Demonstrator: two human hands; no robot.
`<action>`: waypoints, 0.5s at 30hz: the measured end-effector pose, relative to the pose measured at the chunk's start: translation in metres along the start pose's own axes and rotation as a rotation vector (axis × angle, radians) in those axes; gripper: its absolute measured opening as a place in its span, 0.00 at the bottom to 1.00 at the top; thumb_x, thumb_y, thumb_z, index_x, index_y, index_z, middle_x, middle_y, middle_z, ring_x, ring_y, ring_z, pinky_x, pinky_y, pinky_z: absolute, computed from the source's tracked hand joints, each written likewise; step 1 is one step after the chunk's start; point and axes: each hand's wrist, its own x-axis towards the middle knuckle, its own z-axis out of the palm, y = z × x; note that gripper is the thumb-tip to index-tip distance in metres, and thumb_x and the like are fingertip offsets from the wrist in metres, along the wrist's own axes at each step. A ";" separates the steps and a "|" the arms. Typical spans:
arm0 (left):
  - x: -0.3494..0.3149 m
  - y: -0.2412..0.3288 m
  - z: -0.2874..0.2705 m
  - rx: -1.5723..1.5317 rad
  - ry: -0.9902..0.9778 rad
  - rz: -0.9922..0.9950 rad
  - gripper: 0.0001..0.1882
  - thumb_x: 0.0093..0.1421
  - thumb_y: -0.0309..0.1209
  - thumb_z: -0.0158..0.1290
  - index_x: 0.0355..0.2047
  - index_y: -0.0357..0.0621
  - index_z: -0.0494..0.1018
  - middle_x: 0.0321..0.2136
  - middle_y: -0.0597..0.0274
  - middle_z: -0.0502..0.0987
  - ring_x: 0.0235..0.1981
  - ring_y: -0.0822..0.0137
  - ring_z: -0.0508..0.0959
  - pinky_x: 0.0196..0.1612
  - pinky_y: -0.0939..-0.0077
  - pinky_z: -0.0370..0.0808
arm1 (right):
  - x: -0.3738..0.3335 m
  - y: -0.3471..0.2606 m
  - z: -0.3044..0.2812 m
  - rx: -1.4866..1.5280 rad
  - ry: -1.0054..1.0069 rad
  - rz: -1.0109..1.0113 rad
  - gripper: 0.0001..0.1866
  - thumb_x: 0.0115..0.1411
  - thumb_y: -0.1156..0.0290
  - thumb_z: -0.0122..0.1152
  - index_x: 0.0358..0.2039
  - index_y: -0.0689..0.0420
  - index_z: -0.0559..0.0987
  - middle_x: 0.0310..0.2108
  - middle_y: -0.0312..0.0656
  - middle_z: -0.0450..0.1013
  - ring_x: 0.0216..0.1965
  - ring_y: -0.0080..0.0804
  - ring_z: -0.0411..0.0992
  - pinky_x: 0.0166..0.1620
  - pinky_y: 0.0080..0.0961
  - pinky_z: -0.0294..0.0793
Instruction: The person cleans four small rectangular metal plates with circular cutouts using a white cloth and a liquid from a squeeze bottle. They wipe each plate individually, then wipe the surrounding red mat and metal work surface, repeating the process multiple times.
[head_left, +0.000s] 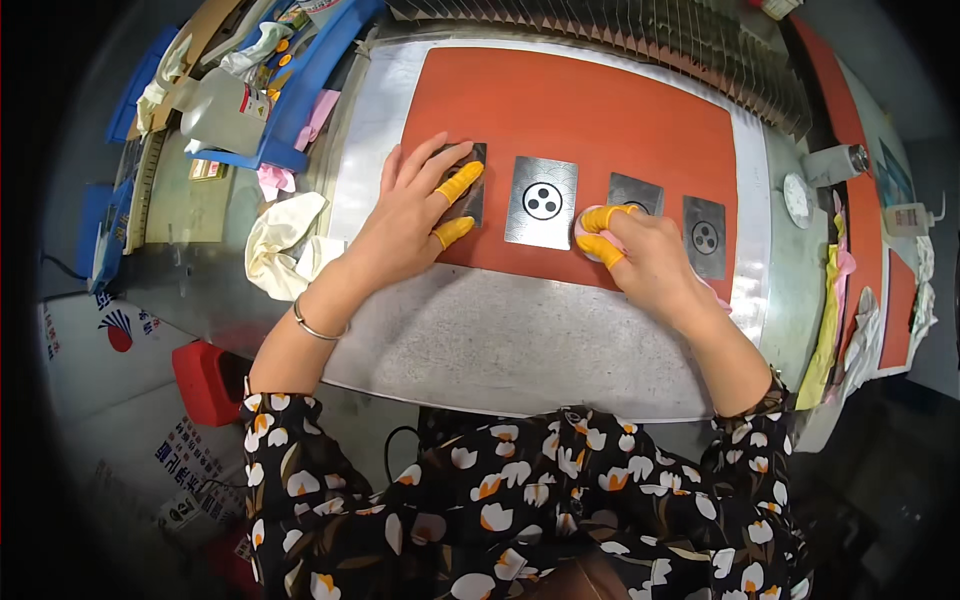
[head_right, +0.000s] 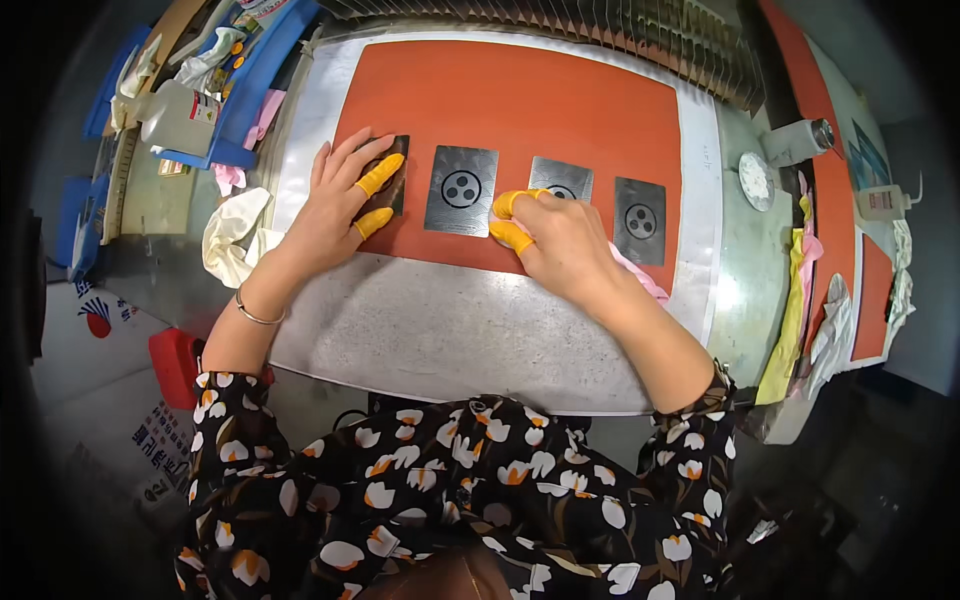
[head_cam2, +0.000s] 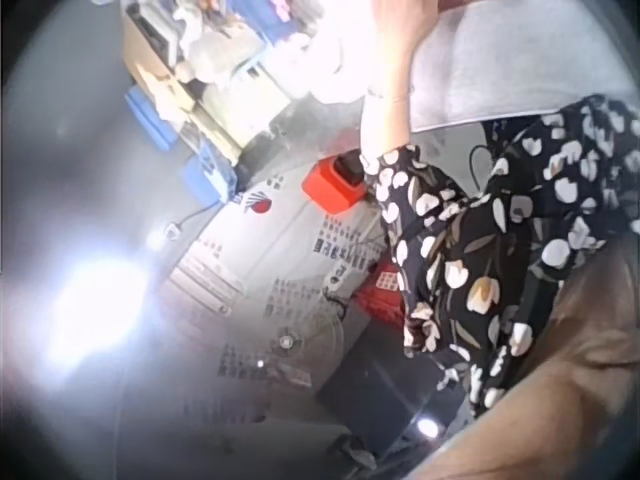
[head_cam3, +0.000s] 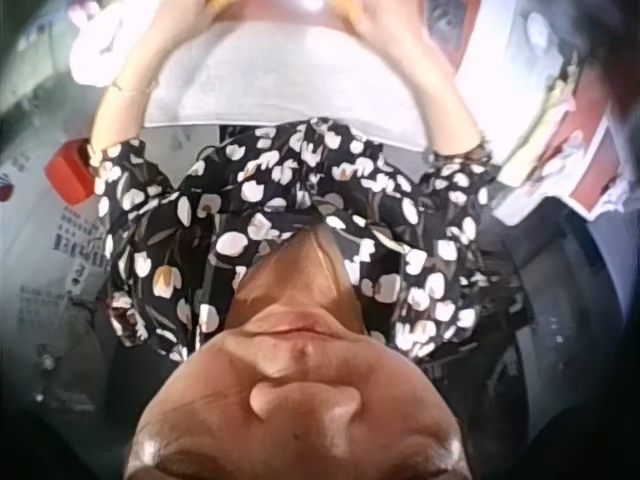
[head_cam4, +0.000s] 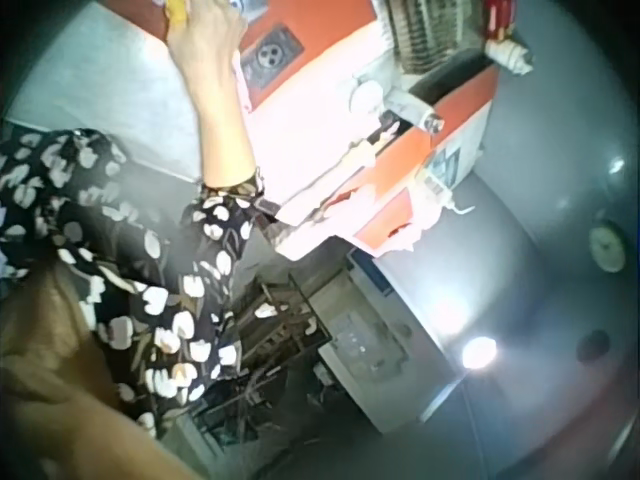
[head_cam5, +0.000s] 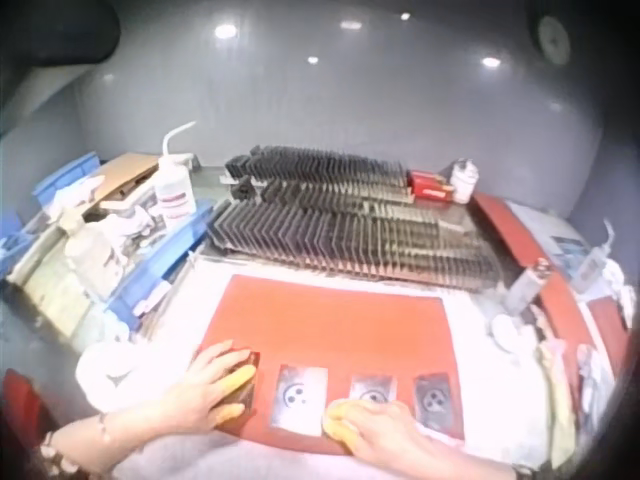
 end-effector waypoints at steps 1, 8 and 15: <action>-0.004 -0.003 0.000 -0.006 0.034 -0.011 0.26 0.50 0.25 0.55 0.52 0.42 0.65 0.58 0.60 0.58 0.62 0.55 0.53 0.62 0.49 0.44 | 0.003 0.003 0.007 -0.011 0.004 -0.008 0.07 0.53 0.68 0.59 0.27 0.58 0.75 0.23 0.45 0.74 0.23 0.43 0.72 0.27 0.36 0.70; -0.022 -0.032 0.019 -0.069 0.213 -0.051 0.19 0.51 0.23 0.52 0.44 0.31 0.66 0.58 0.54 0.59 0.60 0.52 0.57 0.59 0.48 0.51 | 0.009 0.002 0.025 -0.202 -0.089 -0.002 0.04 0.52 0.73 0.58 0.28 0.60 0.75 0.26 0.48 0.74 0.26 0.45 0.73 0.29 0.34 0.72; -0.021 -0.032 0.021 -0.118 0.236 -0.020 0.18 0.52 0.24 0.50 0.45 0.31 0.66 0.56 0.51 0.60 0.59 0.49 0.57 0.58 0.49 0.53 | 0.015 -0.008 0.038 -0.264 -0.120 -0.085 0.05 0.50 0.73 0.59 0.28 0.58 0.76 0.23 0.47 0.73 0.23 0.45 0.72 0.26 0.36 0.71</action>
